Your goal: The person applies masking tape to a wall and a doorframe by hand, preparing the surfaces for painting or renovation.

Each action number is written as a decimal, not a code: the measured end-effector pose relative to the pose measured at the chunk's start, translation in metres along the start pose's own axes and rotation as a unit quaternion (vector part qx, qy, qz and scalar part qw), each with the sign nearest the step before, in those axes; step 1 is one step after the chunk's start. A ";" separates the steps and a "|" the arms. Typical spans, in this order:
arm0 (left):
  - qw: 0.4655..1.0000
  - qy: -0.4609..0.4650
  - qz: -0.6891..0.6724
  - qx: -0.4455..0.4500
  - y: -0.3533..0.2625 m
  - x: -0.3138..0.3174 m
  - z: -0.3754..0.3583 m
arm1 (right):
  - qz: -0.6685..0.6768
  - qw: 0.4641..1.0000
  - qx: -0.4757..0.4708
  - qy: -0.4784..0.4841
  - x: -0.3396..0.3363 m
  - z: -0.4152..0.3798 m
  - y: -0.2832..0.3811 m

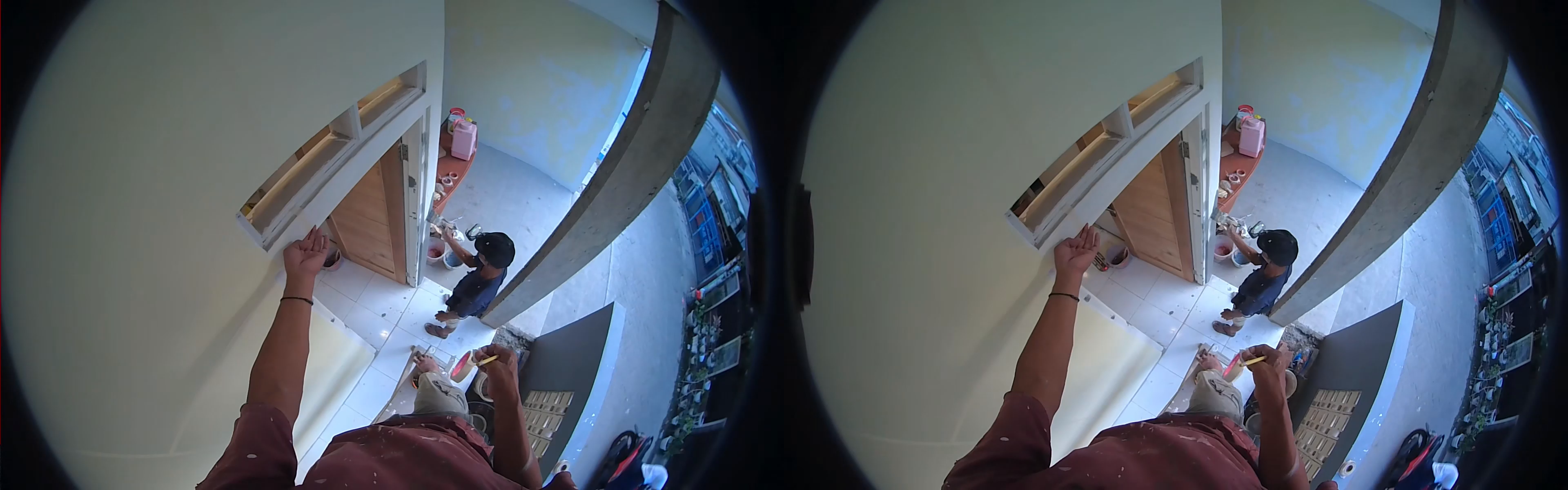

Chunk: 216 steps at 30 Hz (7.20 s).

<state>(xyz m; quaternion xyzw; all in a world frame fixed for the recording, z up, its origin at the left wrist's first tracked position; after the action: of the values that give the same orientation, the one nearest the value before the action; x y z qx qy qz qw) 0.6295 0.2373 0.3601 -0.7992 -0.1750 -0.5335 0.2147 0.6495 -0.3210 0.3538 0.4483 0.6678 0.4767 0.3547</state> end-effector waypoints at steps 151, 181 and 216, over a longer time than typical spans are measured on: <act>0.680 0.004 0.675 0.288 0.005 -0.124 -0.370 | 0.007 0.748 -0.176 0.639 0.357 -0.167 0.167; 0.796 -0.044 0.602 0.047 0.045 -0.105 -0.420 | 0.030 0.858 -0.056 0.509 0.376 -0.113 0.109; 0.858 -0.418 0.240 0.179 0.000 -0.257 -0.606 | -0.218 0.883 -0.391 0.143 0.556 -0.104 0.063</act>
<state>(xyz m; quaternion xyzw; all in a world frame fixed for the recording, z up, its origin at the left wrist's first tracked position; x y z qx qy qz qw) 0.0634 -0.0971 0.3265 -0.9118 -0.1438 -0.0408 0.3824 0.3800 0.1759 0.4187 0.0436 0.5517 0.6685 0.4968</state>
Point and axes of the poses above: each hand's wrist, its own z-axis towards the middle knuckle, its own x-axis out of the palm, y = z × x, the point moved 9 cm from there along z, towards the middle knuckle, and after that the axes turned 5 degrees about y, right-handed, at the moved point
